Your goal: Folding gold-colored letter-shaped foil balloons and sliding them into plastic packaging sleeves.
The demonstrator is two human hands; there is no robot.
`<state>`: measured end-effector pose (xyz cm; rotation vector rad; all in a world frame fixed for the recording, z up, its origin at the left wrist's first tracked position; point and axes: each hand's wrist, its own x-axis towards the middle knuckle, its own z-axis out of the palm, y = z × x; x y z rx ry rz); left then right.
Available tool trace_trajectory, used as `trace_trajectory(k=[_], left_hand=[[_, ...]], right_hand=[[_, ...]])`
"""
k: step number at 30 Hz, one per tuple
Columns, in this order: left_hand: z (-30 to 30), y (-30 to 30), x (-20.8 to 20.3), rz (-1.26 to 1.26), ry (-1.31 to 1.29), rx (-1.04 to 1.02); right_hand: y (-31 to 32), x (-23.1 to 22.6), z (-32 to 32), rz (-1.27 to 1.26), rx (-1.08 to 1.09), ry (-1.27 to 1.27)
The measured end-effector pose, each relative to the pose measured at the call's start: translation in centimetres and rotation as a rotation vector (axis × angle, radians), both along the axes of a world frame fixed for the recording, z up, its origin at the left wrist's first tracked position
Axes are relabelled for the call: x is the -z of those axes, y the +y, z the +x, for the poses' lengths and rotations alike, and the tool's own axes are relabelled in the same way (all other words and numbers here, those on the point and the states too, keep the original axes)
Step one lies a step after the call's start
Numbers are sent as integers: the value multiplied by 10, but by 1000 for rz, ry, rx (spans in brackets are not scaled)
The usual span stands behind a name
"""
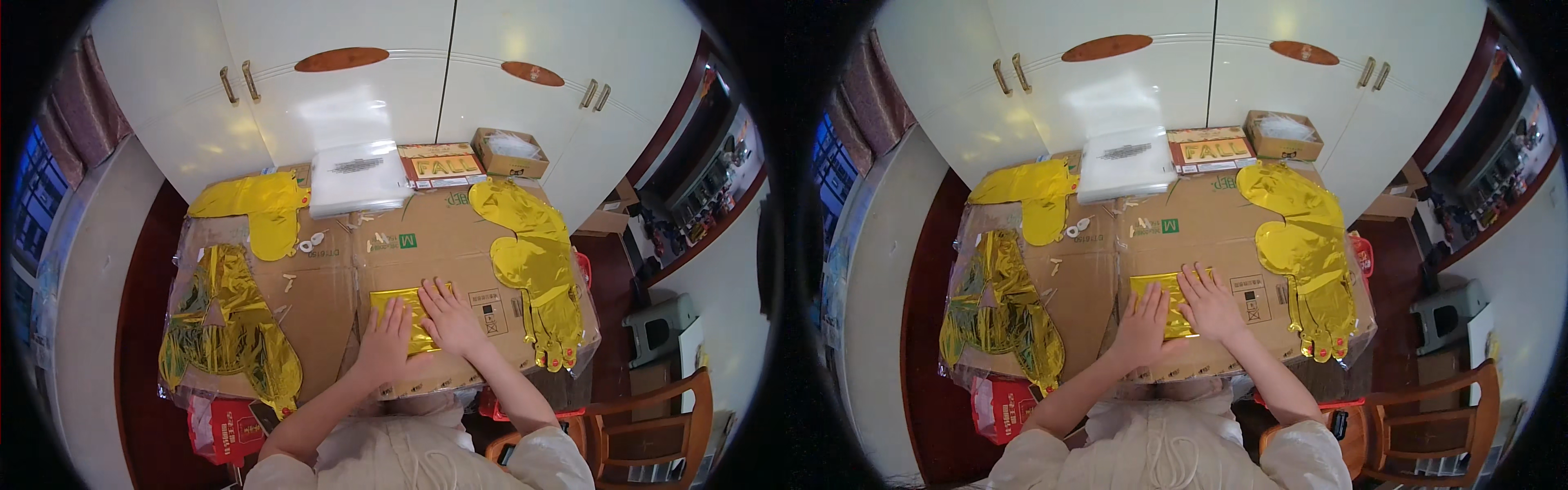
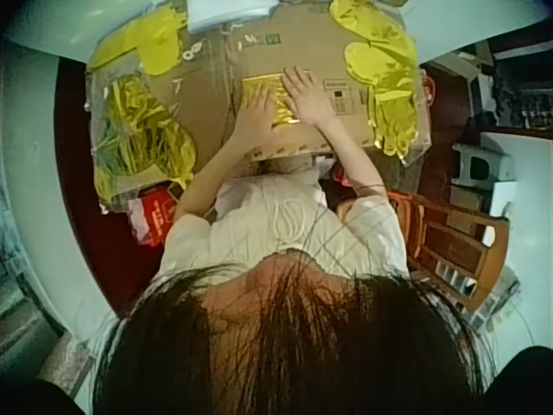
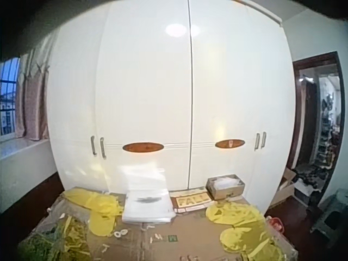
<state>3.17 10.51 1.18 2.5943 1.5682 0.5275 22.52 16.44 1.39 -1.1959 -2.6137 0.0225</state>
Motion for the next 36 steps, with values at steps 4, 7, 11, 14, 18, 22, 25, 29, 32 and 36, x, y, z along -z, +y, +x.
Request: trace_trajectory(k=[4,7,11,14,18,22,25,29,32,36], left_hand=[[-14,14,-5,-51,85,-69],[-19,16,-10,-128,169,-106],[-23,14,-6,-135,235,-145],[-24,14,-8,-154,252,-137],[-28,15,-13,-185,289,-140],[-34,18,-23,-243,324,-135],[-43,17,-21,-236,365,-160],[-56,16,-27,-157,310,-199],[-67,25,-11,-36,-140,-317],[-74,36,-9,-131,-344,-375]], right_hand=[[-2,-5,0,12,23,-48],[-2,-2,0,48,32,-73],[-3,-4,-1,-21,69,-36],[-2,1,0,-24,116,-26],[-4,2,2,-9,149,-60],[-6,-1,3,20,160,-91],[-7,-1,4,59,100,-97],[-7,-2,3,28,123,-77],[-7,-1,3,42,122,-76],[-7,0,3,49,120,-87]])
